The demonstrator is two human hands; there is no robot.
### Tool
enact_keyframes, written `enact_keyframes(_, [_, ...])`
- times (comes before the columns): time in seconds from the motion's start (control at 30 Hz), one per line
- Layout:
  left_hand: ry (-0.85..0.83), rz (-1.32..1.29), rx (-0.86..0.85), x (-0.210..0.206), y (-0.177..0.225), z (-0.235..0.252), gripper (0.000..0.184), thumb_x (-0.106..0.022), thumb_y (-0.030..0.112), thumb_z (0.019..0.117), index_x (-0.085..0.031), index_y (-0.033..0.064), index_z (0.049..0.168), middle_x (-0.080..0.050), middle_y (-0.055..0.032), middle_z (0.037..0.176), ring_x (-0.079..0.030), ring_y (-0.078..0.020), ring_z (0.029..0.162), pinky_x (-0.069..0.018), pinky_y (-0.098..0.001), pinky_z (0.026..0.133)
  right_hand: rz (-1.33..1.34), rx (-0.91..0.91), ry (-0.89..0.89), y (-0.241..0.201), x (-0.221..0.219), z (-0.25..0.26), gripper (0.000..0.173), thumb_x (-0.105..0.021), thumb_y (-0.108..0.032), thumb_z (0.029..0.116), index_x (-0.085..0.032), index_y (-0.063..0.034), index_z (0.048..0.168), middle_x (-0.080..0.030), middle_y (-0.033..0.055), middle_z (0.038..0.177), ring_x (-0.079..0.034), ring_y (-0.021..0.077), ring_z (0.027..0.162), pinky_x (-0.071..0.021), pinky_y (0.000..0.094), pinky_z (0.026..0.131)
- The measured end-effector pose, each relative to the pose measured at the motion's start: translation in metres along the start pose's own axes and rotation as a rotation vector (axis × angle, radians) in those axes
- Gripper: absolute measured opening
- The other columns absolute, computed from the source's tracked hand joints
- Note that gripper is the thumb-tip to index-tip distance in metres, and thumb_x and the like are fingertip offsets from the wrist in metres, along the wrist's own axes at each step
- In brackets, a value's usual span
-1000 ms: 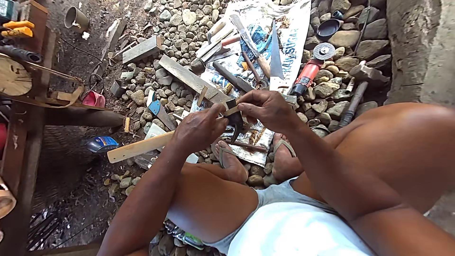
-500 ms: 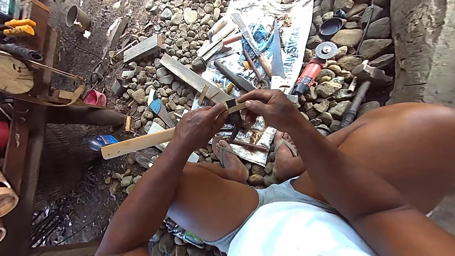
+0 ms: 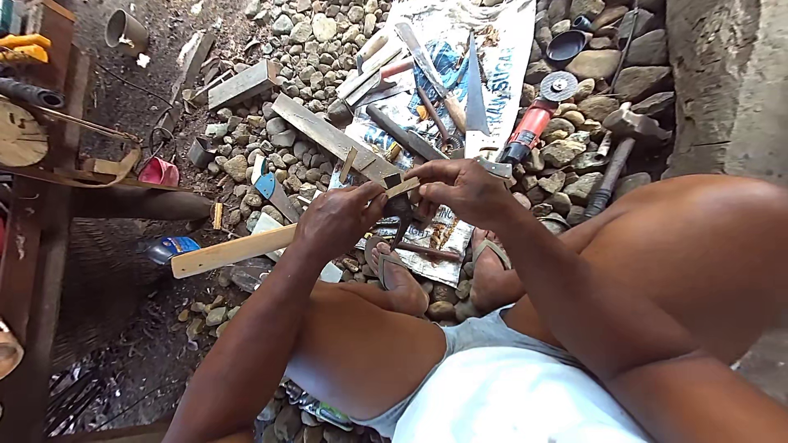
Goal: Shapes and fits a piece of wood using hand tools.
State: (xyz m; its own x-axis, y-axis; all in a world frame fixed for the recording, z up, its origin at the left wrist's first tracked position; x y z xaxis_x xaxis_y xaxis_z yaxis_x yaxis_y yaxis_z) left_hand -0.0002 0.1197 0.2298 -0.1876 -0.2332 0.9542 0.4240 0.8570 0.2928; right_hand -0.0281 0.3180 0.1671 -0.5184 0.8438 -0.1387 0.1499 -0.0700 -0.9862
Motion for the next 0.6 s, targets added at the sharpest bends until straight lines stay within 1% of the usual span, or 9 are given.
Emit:
enact_keyframes(0.13, [-0.016, 0.026, 0.013, -0.0008, -0.0005, -0.0008, 0.026, -0.052, 0.034, 0.1071, -0.073, 0.0204, 0.115, -0.072, -0.0015, 0.088, -0.069, -0.0178, 0.073, -0.0573, -0.0423, 0.065, 0.011, -0.026, 0.025, 0.0000, -0.0042, 0.0008, 0.022, -0.055, -0.008, 0.1039, -0.069, -0.0030, 0.120, -0.073, 0.0087, 0.089, -0.072, 0.0166, 0.069, -0.0638, 0.0326, 0.065])
enact_keyframes(0.23, [-0.015, 0.058, 0.009, -0.0017, 0.0009, -0.0005, 0.027, -0.051, 0.036, 0.1069, -0.073, 0.0213, 0.115, -0.071, -0.0018, 0.087, -0.068, -0.0186, 0.072, -0.0565, -0.0426, 0.063, -0.033, -0.040, 0.050, -0.0007, -0.0053, 0.0009, 0.018, -0.057, -0.011, 0.1045, -0.070, -0.0035, 0.114, -0.075, 0.0076, 0.087, -0.072, 0.0154, 0.068, -0.0638, 0.0316, 0.064])
enact_keyframes(0.33, [-0.023, 0.066, 0.013, -0.0028, 0.0020, 0.0002, 0.027, -0.051, 0.037, 0.1072, -0.072, 0.0220, 0.116, -0.072, -0.0019, 0.088, -0.069, -0.0188, 0.073, -0.0568, -0.0430, 0.063, -0.077, -0.039, 0.079, -0.0013, -0.0054, 0.0010, 0.015, -0.061, -0.014, 0.1037, -0.071, -0.0045, 0.109, -0.074, 0.0055, 0.085, -0.072, 0.0135, 0.067, -0.0637, 0.0308, 0.063])
enact_keyframes(0.43, [-0.024, 0.041, 0.017, -0.0044, 0.0016, 0.0010, 0.027, -0.051, 0.036, 0.1071, -0.072, 0.0217, 0.116, -0.072, -0.0011, 0.089, -0.069, -0.0174, 0.073, -0.0570, -0.0425, 0.065, -0.085, -0.051, 0.089, -0.0021, -0.0049, 0.0008, 0.014, -0.062, -0.014, 0.1026, -0.071, -0.0052, 0.107, -0.074, 0.0051, 0.083, -0.071, 0.0132, 0.065, -0.0629, 0.0304, 0.062])
enact_keyframes(0.5, [-0.037, 0.007, 0.021, -0.0045, 0.0014, 0.0016, 0.027, -0.051, 0.035, 0.1076, -0.072, 0.0211, 0.117, -0.072, -0.0006, 0.090, -0.068, -0.0162, 0.074, -0.0572, -0.0416, 0.066, -0.043, -0.059, 0.098, -0.0014, -0.0047, 0.0008, 0.013, -0.063, -0.013, 0.1025, -0.071, -0.0038, 0.107, -0.073, 0.0064, 0.082, -0.070, 0.0140, 0.063, -0.0626, 0.0303, 0.060])
enact_keyframes(0.53, [-0.044, -0.009, 0.020, -0.0043, 0.0016, 0.0015, 0.026, -0.051, 0.033, 0.1073, -0.072, 0.0204, 0.117, -0.072, -0.0002, 0.088, -0.067, -0.0151, 0.072, -0.0569, -0.0402, 0.066, -0.030, -0.068, 0.101, -0.0011, -0.0046, 0.0008, 0.013, -0.062, -0.013, 0.1026, -0.070, -0.0035, 0.107, -0.073, 0.0068, 0.082, -0.070, 0.0145, 0.063, -0.0624, 0.0303, 0.060])
enact_keyframes(0.6, [-0.052, -0.036, 0.016, -0.0043, 0.0020, 0.0001, 0.023, -0.054, 0.029, 0.1046, -0.071, 0.0183, 0.117, -0.067, 0.0007, 0.080, -0.062, -0.0134, 0.065, -0.0538, -0.0377, 0.060, -0.027, -0.086, 0.102, -0.0012, -0.0045, 0.0008, 0.014, -0.062, -0.013, 0.1031, -0.070, -0.0037, 0.107, -0.073, 0.0070, 0.082, -0.070, 0.0151, 0.063, -0.0625, 0.0307, 0.060])
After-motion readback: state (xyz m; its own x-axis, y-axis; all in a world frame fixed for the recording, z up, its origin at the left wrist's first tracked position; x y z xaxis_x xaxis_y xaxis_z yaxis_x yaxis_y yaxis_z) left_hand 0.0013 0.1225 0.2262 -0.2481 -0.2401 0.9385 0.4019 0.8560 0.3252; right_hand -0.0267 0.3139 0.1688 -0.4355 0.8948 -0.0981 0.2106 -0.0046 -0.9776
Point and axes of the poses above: each hand's wrist, its own z-axis towards the middle knuckle, its own x-axis out of the back of the hand, y = z × x, the point moved 5 cm from there along z, towards the middle knuckle
